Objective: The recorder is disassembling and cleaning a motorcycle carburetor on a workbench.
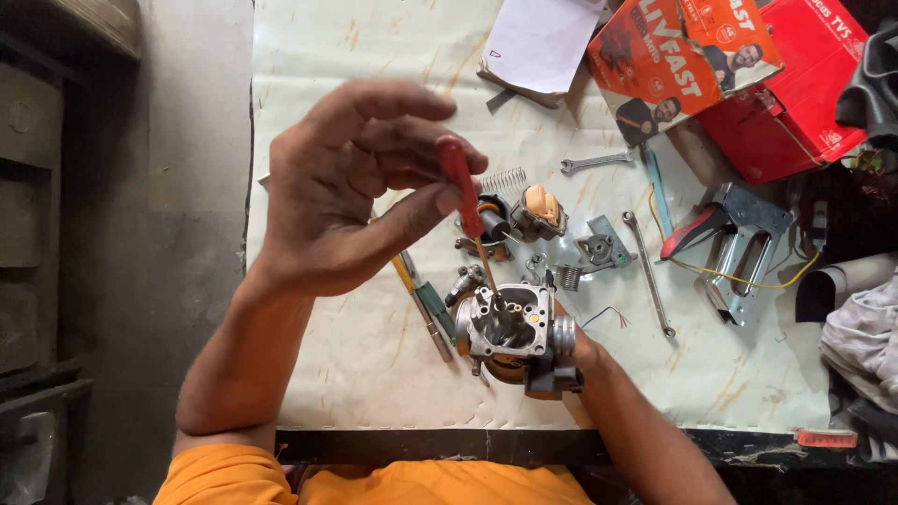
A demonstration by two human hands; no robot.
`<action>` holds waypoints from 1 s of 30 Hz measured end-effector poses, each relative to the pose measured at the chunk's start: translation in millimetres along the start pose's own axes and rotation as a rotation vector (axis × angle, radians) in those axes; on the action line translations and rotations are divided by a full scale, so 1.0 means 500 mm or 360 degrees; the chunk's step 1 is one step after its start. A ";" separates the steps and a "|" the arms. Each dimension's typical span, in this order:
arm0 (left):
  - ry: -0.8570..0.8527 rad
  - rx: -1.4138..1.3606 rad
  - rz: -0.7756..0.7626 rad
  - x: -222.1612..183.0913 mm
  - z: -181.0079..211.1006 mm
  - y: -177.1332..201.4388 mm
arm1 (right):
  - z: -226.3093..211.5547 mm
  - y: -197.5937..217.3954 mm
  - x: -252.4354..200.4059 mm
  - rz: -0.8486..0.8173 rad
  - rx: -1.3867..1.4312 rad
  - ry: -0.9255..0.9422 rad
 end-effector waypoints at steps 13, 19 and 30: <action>-0.0053 0.0081 0.0058 -0.007 -0.003 0.006 | 0.008 0.019 -0.004 0.0276 -0.0155 -0.0196; -0.0197 0.0180 -0.0064 -0.020 -0.027 0.019 | 0.025 0.048 -0.015 0.0165 -0.0059 -0.0135; -0.0129 0.0037 -0.0080 -0.020 -0.028 0.017 | -0.008 0.001 0.004 0.0141 -0.0249 -0.0071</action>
Point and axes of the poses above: each hand's wrist, its own x-axis towards the middle knuckle, its own y-axis out of the back of the hand, z = x × y, the point moved 1 cm from there along x, towards the middle knuckle, and after that the axes turned 6 degrees about -y, right-handed, at the moved point
